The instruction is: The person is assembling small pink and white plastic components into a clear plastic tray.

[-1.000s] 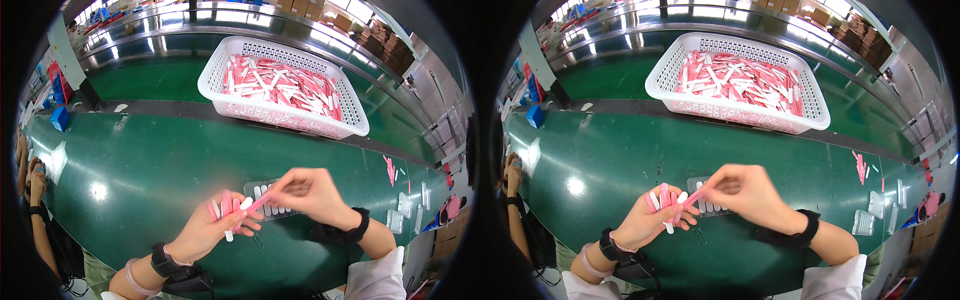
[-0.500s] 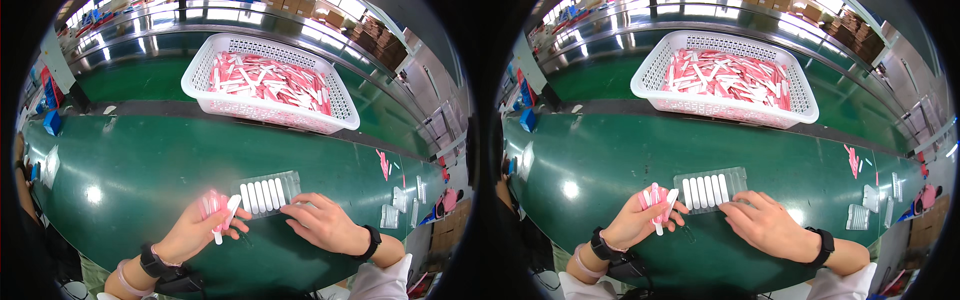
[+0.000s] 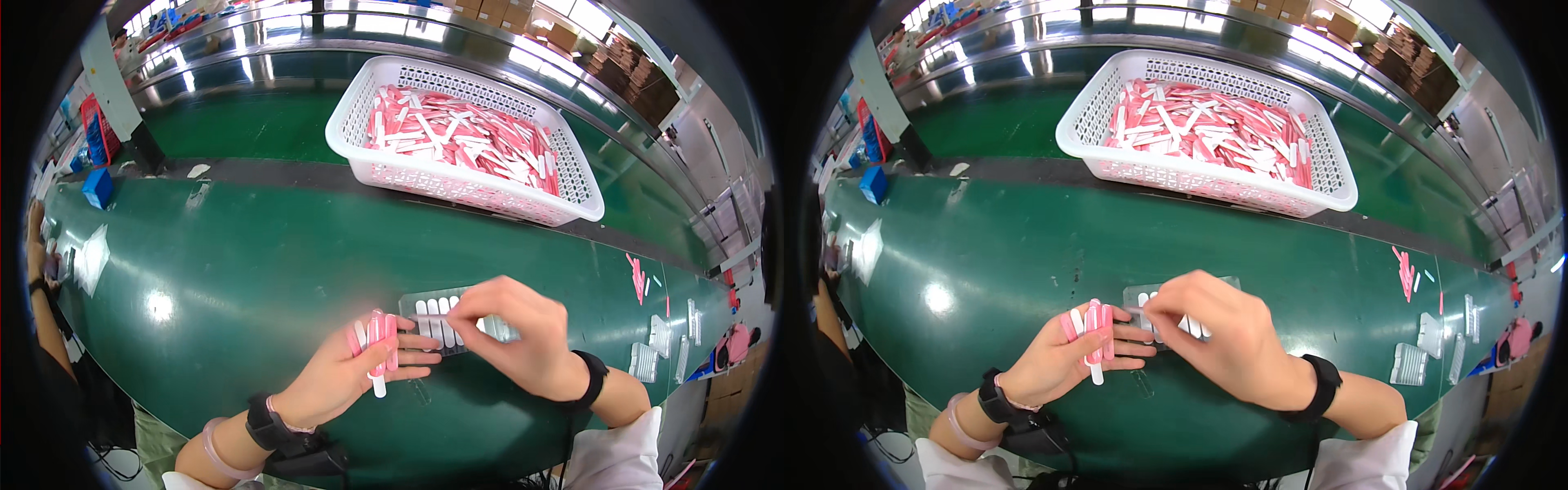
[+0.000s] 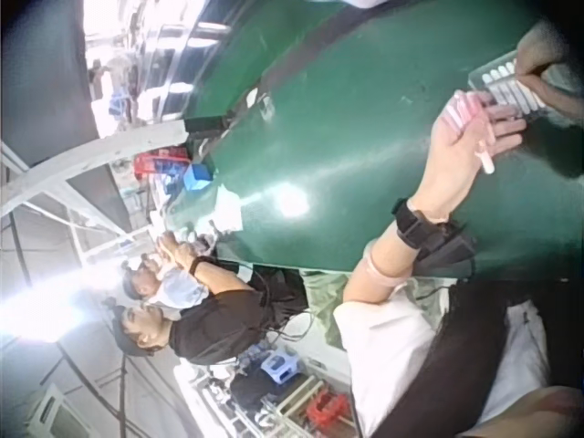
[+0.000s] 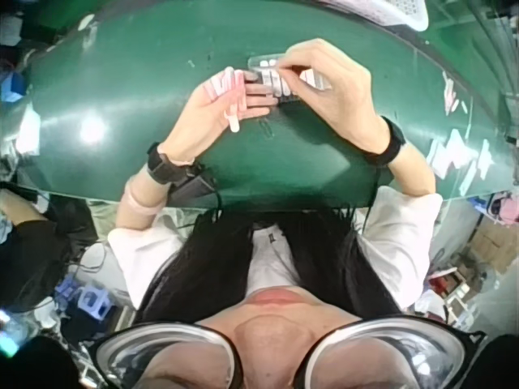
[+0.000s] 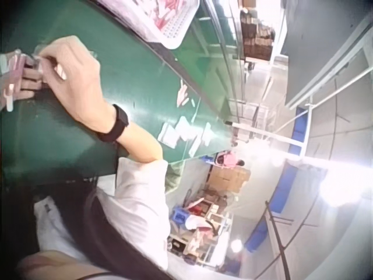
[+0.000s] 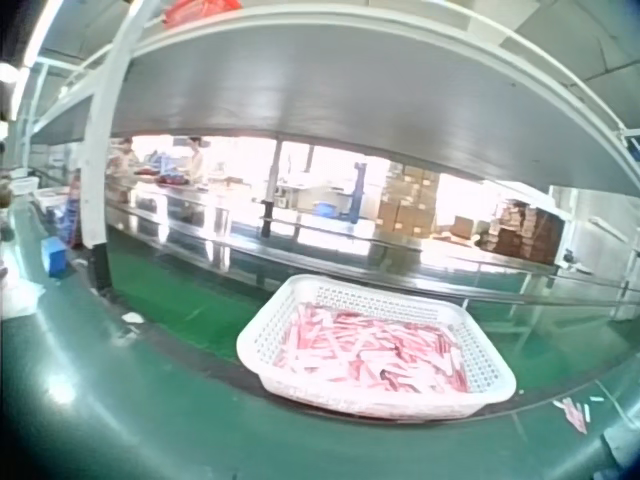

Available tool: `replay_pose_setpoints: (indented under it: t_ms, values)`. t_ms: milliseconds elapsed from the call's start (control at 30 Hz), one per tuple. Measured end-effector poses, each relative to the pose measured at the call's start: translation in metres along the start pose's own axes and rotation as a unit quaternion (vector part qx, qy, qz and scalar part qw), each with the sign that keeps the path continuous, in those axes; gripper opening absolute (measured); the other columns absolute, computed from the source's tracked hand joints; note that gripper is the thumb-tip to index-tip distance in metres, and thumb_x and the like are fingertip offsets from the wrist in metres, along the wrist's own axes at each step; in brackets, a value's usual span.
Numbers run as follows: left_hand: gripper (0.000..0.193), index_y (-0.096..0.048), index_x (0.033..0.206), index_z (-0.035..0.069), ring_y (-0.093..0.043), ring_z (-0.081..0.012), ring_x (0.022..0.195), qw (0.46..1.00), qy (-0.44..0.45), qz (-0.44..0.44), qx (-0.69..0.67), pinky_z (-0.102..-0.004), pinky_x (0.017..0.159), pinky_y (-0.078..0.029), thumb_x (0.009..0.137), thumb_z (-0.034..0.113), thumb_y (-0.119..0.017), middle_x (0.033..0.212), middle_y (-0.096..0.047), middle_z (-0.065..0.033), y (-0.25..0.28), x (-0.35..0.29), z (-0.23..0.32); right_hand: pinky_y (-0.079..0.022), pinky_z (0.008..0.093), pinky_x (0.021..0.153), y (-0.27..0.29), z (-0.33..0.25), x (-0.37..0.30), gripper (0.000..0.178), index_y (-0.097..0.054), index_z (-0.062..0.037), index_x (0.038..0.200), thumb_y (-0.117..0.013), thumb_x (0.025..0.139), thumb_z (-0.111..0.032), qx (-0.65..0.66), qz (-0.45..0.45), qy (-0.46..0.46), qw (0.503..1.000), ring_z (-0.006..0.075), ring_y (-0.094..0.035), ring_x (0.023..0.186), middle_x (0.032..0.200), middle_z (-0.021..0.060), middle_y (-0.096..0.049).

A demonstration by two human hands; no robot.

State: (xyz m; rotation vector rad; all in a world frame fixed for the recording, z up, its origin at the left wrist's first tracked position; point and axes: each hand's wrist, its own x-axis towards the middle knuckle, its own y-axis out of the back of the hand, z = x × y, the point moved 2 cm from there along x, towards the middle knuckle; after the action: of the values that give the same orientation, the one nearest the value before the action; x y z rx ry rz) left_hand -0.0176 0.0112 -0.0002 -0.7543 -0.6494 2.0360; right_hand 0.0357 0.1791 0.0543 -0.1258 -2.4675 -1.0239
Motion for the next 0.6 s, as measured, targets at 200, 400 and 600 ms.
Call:
replay_pose_setpoints:
  t_ms: [200, 400, 600]
  values:
    - [0.011, -0.047, 0.093, 0.0, -0.051, -0.0107, 0.079, 0.999, 0.024, 0.037, -0.023, -0.0342, 0.087, -0.044, 0.091, 0.009, -0.041, 0.088, -0.051, -0.0054, 0.0, -0.002, -0.002, -0.049, 0.0293, 0.059, -0.024, -0.018, -0.019, 0.021, -0.058, 0.0051, 0.078, -0.066, 0.06, -0.003, -0.19, -0.094, 0.29, 0.933, 0.0231, -0.058, 0.075, 0.084, 0.0112, -0.055]
    - [0.011, -0.046, 0.095, -0.003, -0.056, -0.0158, 0.085, 0.998, 0.002, 0.029, 0.06, -0.0325, 0.082, -0.048, 0.088, 0.005, -0.047, 0.09, -0.054, -0.0085, 0.002, -0.004, -0.001, -0.046, 0.0287, 0.064, -0.018, -0.011, -0.01, 0.023, -0.054, 0.0005, 0.092, -0.064, 0.074, -0.01, 0.019, -0.093, -0.036, 0.995, 0.02, -0.054, 0.079, 0.088, 0.0109, -0.054]
    - [0.018, -0.044, 0.101, -0.003, -0.059, -0.0262, 0.09, 0.997, 0.024, 0.024, 0.067, -0.0427, 0.082, -0.05, 0.085, 0.001, -0.049, 0.093, -0.056, -0.0136, -0.006, -0.002, 0.002, -0.047, 0.0229, 0.074, -0.027, 0.013, -0.008, 0.022, -0.054, 0.0015, 0.096, -0.063, 0.077, -0.004, 0.327, -0.176, -0.328, 0.869, 0.0086, -0.056, 0.081, 0.088, 0.004, -0.057]
